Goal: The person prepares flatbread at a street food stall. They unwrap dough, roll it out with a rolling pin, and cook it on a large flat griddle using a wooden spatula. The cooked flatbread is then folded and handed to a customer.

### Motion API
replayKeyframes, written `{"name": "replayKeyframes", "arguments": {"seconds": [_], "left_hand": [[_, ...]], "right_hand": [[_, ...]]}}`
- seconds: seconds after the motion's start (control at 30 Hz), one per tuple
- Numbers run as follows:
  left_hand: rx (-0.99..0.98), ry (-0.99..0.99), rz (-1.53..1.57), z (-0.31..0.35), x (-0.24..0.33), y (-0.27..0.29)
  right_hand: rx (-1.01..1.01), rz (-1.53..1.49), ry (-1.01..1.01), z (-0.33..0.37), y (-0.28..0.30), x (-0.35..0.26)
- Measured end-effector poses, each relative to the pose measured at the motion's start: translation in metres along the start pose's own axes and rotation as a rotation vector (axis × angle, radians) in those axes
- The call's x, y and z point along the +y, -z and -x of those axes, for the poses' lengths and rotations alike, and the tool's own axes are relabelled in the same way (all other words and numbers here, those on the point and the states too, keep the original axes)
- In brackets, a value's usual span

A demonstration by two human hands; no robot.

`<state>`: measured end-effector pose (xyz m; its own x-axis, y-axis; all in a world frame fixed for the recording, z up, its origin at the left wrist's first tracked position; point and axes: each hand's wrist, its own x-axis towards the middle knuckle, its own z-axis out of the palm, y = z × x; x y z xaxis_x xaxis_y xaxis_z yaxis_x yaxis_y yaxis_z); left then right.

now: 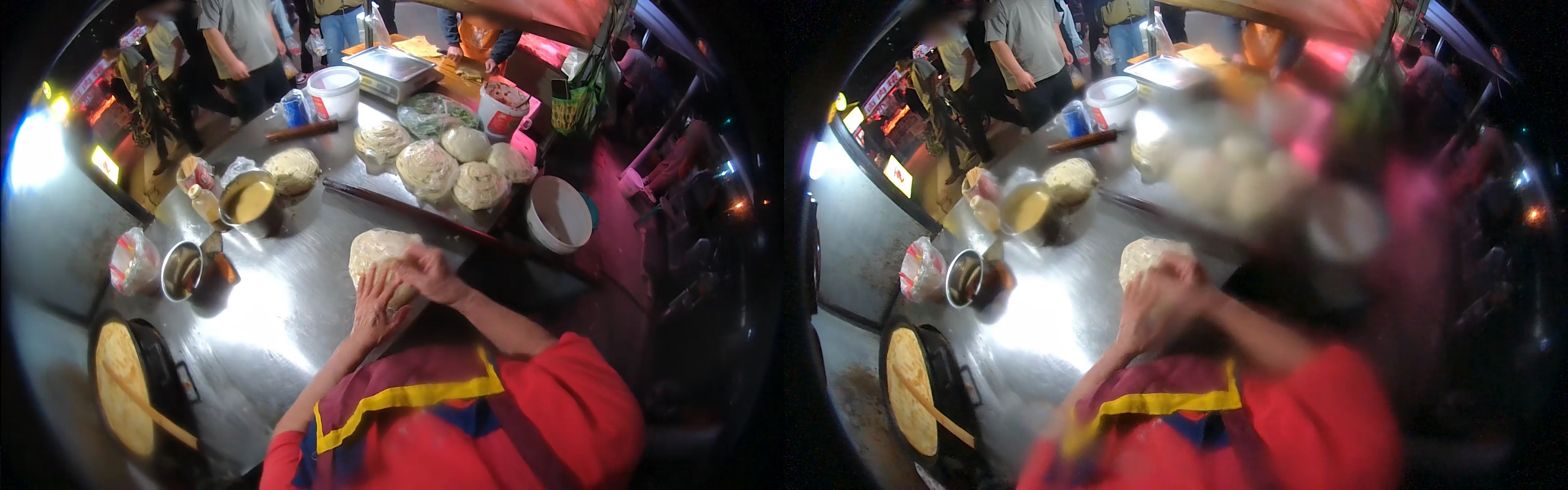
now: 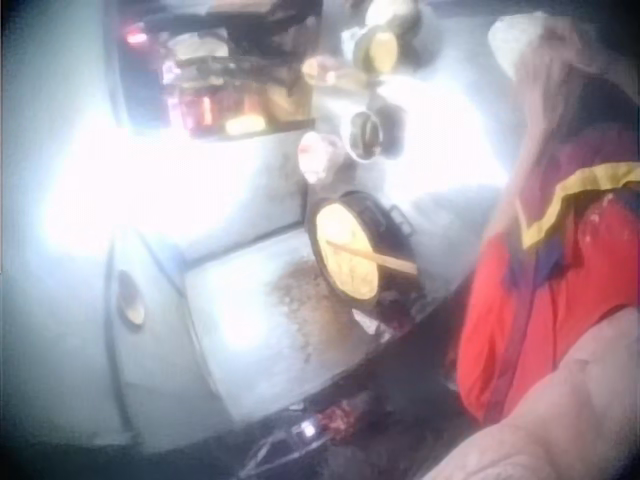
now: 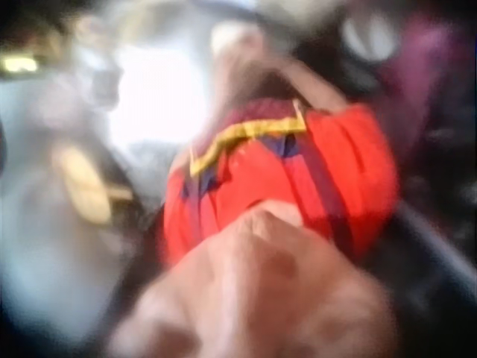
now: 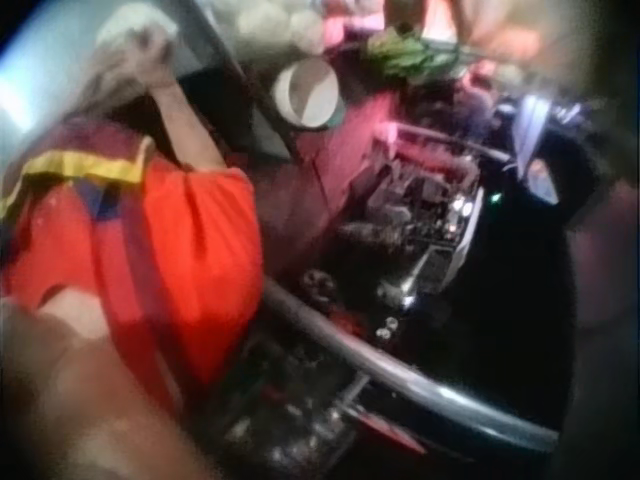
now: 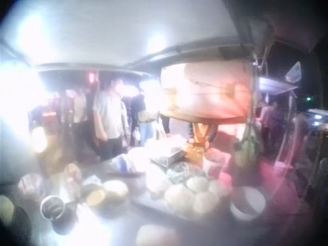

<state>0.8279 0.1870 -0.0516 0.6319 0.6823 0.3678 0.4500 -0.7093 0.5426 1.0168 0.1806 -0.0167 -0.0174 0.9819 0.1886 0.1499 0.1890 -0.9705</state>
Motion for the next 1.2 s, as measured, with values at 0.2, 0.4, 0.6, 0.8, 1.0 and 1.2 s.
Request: {"name": "replayKeyframes", "arguments": {"seconds": [0.2, 0.4, 0.6, 0.8, 1.0, 1.2], "left_hand": [[-0.191, -0.095, 0.117, -0.014, -0.001, -0.008], [-0.236, 0.126, -0.081, 0.004, 0.011, 0.009], [-0.148, 0.654, -0.360, 0.052, 0.009, 0.029], [-0.124, 0.631, -0.365, 0.041, 0.001, 0.020], [-0.029, 0.409, -0.253, 0.005, -0.014, -0.013], [0.173, 0.354, -0.473, -0.038, -0.055, -0.028]], "right_hand": [[0.269, -0.192, 0.173, 0.011, 0.082, -0.072], [0.462, -0.830, -0.306, 0.011, 0.136, 0.021], [0.277, 0.290, -0.651, 0.014, 0.078, 0.069], [0.114, 0.630, -0.211, -0.005, 0.021, 0.037], [0.130, 0.619, -0.094, -0.023, 0.017, 0.062], [0.333, 0.123, -0.472, -0.072, 0.051, 0.180]]}}
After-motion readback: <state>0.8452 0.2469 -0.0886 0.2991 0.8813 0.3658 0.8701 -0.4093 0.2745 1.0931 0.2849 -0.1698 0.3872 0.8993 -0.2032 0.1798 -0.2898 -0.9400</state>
